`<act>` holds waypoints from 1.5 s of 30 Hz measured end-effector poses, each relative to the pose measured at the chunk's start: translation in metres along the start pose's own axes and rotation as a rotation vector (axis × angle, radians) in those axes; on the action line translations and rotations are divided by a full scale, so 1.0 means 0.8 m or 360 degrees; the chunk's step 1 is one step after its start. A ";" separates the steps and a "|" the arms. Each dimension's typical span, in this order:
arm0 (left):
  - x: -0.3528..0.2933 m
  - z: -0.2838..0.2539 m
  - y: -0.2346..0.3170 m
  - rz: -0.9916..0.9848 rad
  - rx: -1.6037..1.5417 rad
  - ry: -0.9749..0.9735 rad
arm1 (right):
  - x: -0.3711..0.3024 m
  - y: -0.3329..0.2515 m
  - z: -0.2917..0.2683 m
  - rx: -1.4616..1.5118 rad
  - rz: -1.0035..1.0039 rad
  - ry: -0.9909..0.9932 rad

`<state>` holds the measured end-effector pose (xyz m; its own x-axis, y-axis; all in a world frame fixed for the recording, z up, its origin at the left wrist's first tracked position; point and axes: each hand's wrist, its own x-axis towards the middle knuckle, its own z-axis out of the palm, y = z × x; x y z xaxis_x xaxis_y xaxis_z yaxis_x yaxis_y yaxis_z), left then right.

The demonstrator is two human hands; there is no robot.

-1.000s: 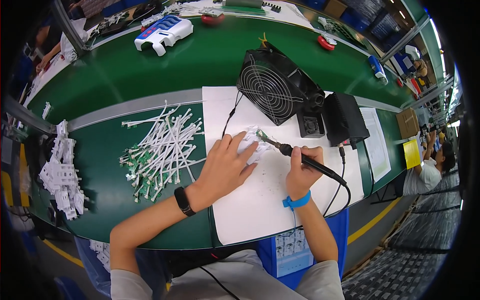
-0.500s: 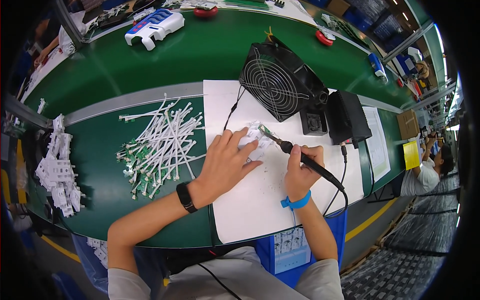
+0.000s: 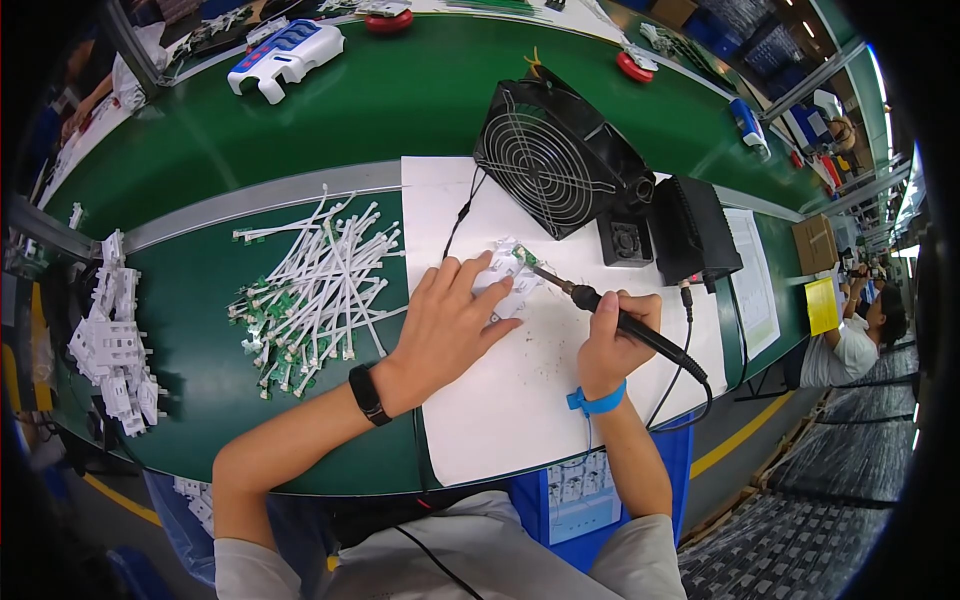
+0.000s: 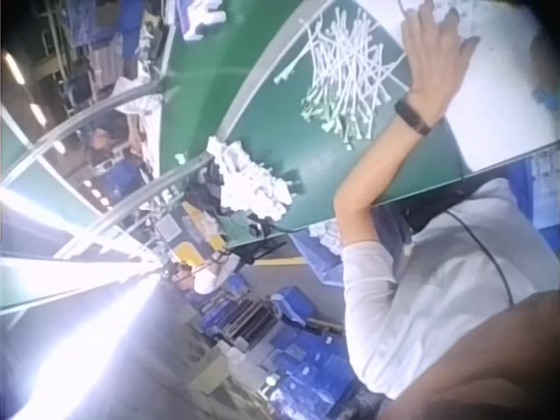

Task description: Solder wires onto small circuit boards on a factory assembly line.

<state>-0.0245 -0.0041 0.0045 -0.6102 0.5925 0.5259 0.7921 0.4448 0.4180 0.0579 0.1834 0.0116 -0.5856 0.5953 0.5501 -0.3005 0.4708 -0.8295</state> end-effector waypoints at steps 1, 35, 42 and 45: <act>0.000 0.000 0.000 0.0002 0.0005 -0.0002 | 0.000 0.000 0.000 0.0000 0.0001 -0.0001; 0.001 -0.003 0.000 0.0021 -0.0005 0.0008 | 0.019 -0.010 -0.017 0.0089 -0.0095 0.0140; -0.002 -0.004 -0.001 0.0025 -0.0053 0.0006 | 0.115 -0.017 -0.038 -0.0156 -0.0241 0.0560; -0.003 0.000 -0.002 0.0033 -0.0086 -0.0003 | 0.148 -0.001 -0.040 -0.0246 -0.0443 0.0539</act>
<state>-0.0242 -0.0062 0.0024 -0.5937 0.6024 0.5335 0.8026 0.3955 0.4466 0.0129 0.2742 0.0808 -0.2117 0.5995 0.7718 -0.2809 0.7191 -0.6356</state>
